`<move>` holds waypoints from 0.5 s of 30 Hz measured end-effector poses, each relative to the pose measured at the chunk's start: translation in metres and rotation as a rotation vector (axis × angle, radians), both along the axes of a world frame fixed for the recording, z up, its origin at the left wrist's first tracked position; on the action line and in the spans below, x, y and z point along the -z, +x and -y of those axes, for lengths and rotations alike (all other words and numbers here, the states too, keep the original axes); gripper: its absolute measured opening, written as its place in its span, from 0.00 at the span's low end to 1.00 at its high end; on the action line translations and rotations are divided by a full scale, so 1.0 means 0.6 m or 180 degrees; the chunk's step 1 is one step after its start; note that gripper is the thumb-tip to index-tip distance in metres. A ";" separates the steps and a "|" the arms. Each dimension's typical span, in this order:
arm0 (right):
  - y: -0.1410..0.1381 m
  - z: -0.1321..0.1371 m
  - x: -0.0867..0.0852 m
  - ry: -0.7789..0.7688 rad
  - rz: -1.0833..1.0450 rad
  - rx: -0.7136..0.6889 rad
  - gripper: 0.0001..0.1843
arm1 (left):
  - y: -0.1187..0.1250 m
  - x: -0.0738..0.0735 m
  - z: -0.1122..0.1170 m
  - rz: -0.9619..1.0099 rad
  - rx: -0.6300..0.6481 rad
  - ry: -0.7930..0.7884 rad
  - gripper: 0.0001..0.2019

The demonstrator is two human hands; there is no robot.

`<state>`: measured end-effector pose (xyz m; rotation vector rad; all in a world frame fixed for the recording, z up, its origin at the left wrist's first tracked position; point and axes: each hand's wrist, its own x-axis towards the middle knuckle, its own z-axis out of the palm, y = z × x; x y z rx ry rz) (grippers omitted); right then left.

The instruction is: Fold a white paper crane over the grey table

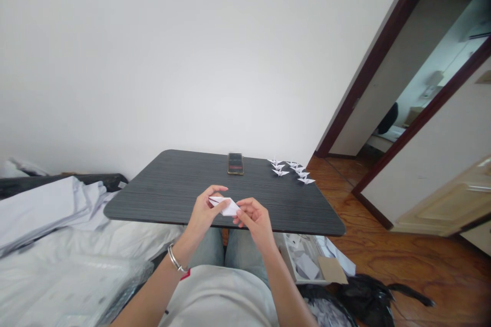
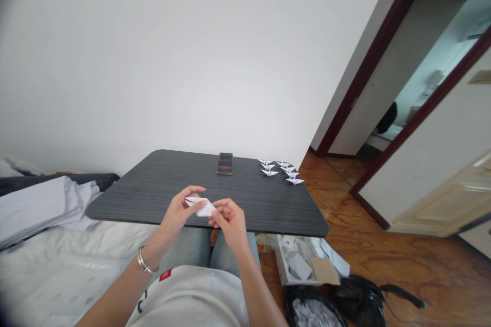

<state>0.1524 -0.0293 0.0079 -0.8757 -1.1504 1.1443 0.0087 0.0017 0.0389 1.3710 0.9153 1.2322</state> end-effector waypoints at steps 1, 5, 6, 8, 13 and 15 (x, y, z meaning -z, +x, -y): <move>-0.004 0.000 0.000 0.0012 -0.0021 0.0069 0.09 | 0.001 0.002 0.000 0.0028 0.0030 -0.0008 0.18; -0.005 -0.002 0.003 0.0088 -0.0048 0.0410 0.07 | -0.004 0.012 0.003 0.0177 0.0181 0.0220 0.23; -0.004 -0.003 0.003 0.0101 -0.0060 0.0481 0.06 | -0.006 0.014 0.004 0.0132 0.0238 0.0329 0.23; 0.000 -0.003 0.003 0.0116 -0.0073 0.0571 0.06 | -0.011 0.019 0.005 -0.0123 0.0311 0.0579 0.18; 0.000 -0.004 0.005 0.0185 -0.0064 0.0519 0.06 | -0.013 0.024 0.002 -0.0768 0.0292 0.0972 0.09; -0.001 -0.004 0.007 0.0173 -0.0061 0.0434 0.07 | -0.013 0.026 -0.001 -0.0802 0.0206 0.0983 0.08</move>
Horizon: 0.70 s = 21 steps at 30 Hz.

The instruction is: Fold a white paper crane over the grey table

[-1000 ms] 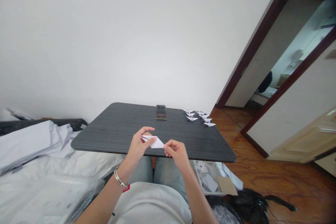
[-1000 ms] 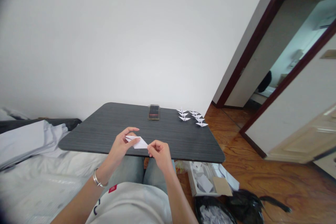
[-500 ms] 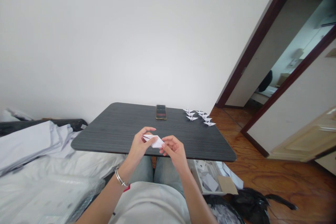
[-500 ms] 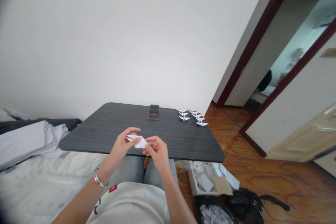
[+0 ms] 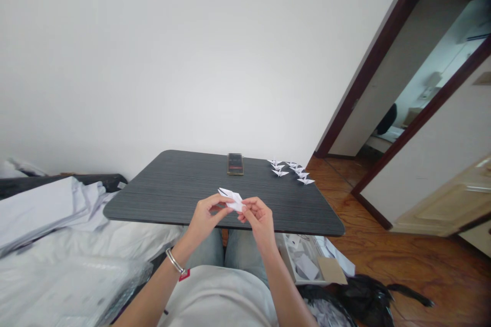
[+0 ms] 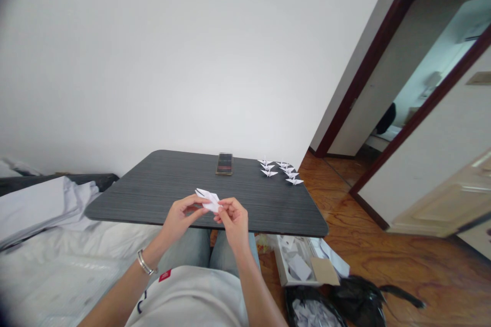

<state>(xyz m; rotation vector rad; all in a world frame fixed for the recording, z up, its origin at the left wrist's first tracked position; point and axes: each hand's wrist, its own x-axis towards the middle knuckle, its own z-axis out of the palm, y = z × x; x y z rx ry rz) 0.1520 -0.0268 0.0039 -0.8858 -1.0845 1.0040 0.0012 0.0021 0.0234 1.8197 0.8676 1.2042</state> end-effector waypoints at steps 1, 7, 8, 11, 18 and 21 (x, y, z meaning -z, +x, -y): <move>0.000 0.000 0.001 -0.0015 -0.0001 -0.0048 0.07 | 0.000 0.001 -0.001 0.0002 -0.0026 -0.0006 0.07; -0.004 0.003 0.002 -0.0108 0.0005 -0.0109 0.07 | -0.001 0.004 -0.006 0.0147 -0.0054 -0.0007 0.05; -0.005 0.003 0.002 -0.0108 -0.0001 -0.0098 0.07 | 0.000 0.004 -0.006 0.0150 -0.0052 0.0006 0.05; -0.009 0.002 0.002 -0.0085 -0.0054 -0.0020 0.07 | 0.003 0.004 -0.004 0.0218 -0.0069 0.0044 0.05; -0.010 0.001 0.001 -0.0006 -0.0088 0.0210 0.06 | 0.007 0.005 0.004 0.0178 -0.0137 0.0250 0.05; -0.008 0.002 0.003 -0.0022 -0.0065 0.0203 0.06 | 0.006 0.006 0.002 0.0164 -0.0044 0.0159 0.06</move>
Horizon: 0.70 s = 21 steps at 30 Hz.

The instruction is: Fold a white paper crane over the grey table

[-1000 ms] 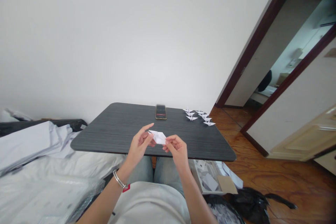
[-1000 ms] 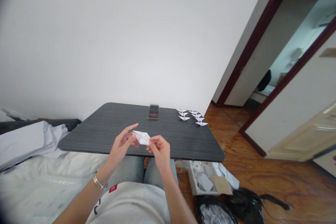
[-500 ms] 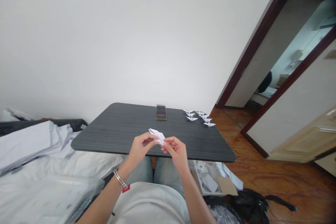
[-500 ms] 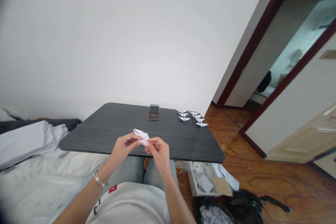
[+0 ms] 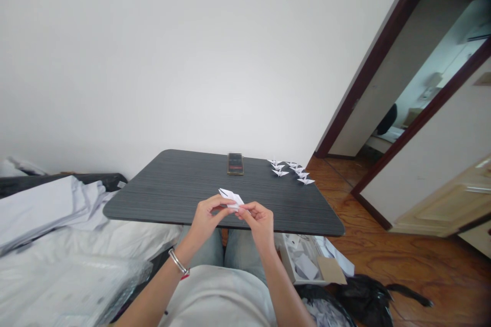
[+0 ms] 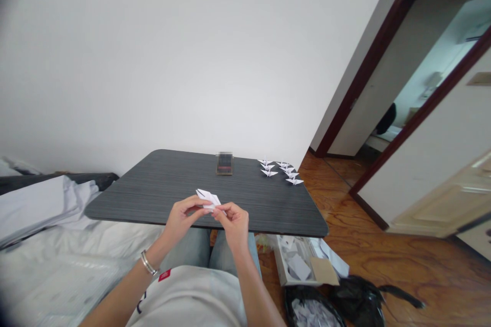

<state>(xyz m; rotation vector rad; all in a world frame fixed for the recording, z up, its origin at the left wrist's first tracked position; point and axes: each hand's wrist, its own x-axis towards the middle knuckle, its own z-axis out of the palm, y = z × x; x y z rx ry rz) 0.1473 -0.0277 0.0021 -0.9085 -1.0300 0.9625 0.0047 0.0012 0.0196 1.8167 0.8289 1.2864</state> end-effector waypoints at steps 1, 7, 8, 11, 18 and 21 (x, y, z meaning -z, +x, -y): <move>0.001 0.000 0.001 -0.0003 0.0013 -0.0012 0.05 | -0.001 0.001 -0.001 0.0019 0.0057 -0.0046 0.06; 0.003 0.001 0.010 0.0055 0.0123 -0.0081 0.03 | -0.004 0.001 -0.008 0.0119 0.0345 -0.0325 0.06; 0.003 0.001 0.011 0.0073 0.0174 -0.0092 0.03 | -0.004 0.000 -0.009 0.0131 0.0370 -0.0335 0.06; 0.005 0.003 0.011 0.0117 0.0337 -0.0110 0.04 | -0.004 -0.004 -0.011 0.0147 0.0448 -0.0322 0.04; 0.006 0.010 0.005 0.0499 0.0924 0.0153 0.04 | -0.013 -0.020 -0.007 -0.0127 0.0337 -0.0047 0.03; 0.004 0.012 0.004 0.0653 0.0950 0.0217 0.05 | -0.015 -0.025 -0.003 -0.0188 0.0246 0.0138 0.04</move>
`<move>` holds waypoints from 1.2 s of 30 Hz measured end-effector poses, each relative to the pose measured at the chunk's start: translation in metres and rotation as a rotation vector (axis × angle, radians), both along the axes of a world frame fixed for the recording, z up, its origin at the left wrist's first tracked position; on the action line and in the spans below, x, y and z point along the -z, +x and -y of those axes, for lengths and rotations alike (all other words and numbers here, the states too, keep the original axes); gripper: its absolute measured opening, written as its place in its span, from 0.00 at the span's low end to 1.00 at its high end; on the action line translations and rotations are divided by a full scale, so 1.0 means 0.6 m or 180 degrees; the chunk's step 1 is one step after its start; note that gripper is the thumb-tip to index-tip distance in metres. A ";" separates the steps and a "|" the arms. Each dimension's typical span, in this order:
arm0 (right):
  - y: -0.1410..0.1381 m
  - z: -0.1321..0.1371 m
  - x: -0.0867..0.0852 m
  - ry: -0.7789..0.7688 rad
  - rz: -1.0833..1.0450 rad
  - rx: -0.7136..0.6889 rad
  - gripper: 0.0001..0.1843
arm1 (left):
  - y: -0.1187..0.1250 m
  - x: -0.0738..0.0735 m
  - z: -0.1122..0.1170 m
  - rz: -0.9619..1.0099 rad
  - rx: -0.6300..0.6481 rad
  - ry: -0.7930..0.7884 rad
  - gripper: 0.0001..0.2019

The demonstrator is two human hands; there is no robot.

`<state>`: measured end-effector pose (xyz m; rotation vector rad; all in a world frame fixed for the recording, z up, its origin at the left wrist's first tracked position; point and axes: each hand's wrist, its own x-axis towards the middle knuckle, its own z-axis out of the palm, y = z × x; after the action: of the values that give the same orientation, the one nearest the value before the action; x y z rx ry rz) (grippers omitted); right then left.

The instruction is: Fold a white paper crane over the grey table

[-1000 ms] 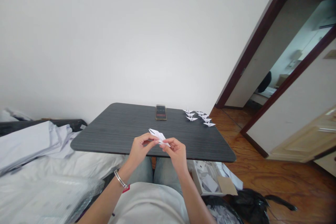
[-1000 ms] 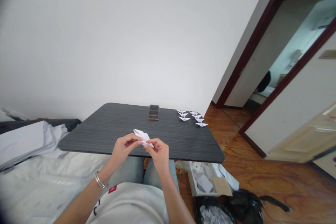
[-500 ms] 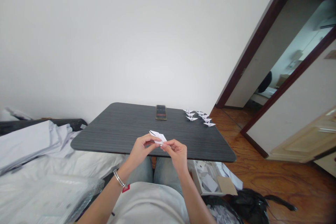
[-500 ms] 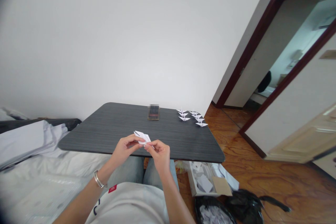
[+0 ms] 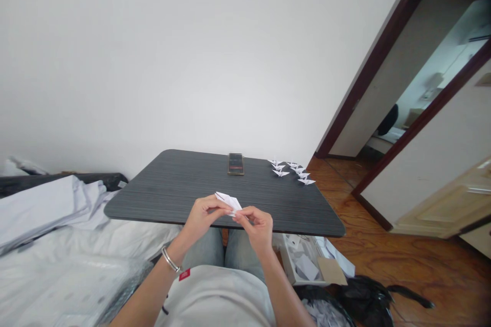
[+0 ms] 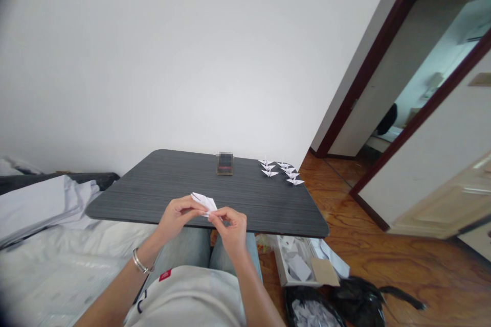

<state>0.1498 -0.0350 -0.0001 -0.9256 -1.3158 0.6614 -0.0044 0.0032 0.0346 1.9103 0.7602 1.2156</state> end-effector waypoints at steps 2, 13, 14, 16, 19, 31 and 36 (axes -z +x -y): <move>-0.002 0.001 -0.002 0.0089 -0.0063 0.0023 0.05 | 0.001 -0.001 0.003 0.0018 -0.0093 0.0088 0.04; -0.018 0.000 -0.009 -0.0294 -0.0830 -0.0083 0.06 | 0.021 0.000 0.017 0.0270 -0.0436 -0.0150 0.08; -0.017 0.000 -0.009 -0.0322 -0.0903 -0.0124 0.06 | 0.021 0.000 0.016 0.0316 -0.0440 -0.0191 0.08; -0.016 -0.002 -0.010 -0.0334 -0.1034 -0.0181 0.06 | 0.021 0.000 0.013 0.0397 -0.0389 -0.0275 0.07; -0.014 -0.002 -0.011 -0.0316 -0.1157 -0.0259 0.05 | 0.019 0.001 0.009 0.0399 -0.0198 -0.0344 0.06; -0.017 0.001 -0.017 -0.0513 -0.1386 -0.0355 0.06 | 0.017 0.005 0.011 0.0273 -0.0367 -0.0041 0.05; -0.017 0.002 -0.016 -0.0470 -0.1256 -0.0394 0.05 | 0.014 0.005 0.010 0.0249 -0.0258 -0.0088 0.07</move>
<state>0.1394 -0.0361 0.0096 -0.7849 -0.9856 0.9933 0.0043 -0.0031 0.0316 1.8140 0.8153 1.3145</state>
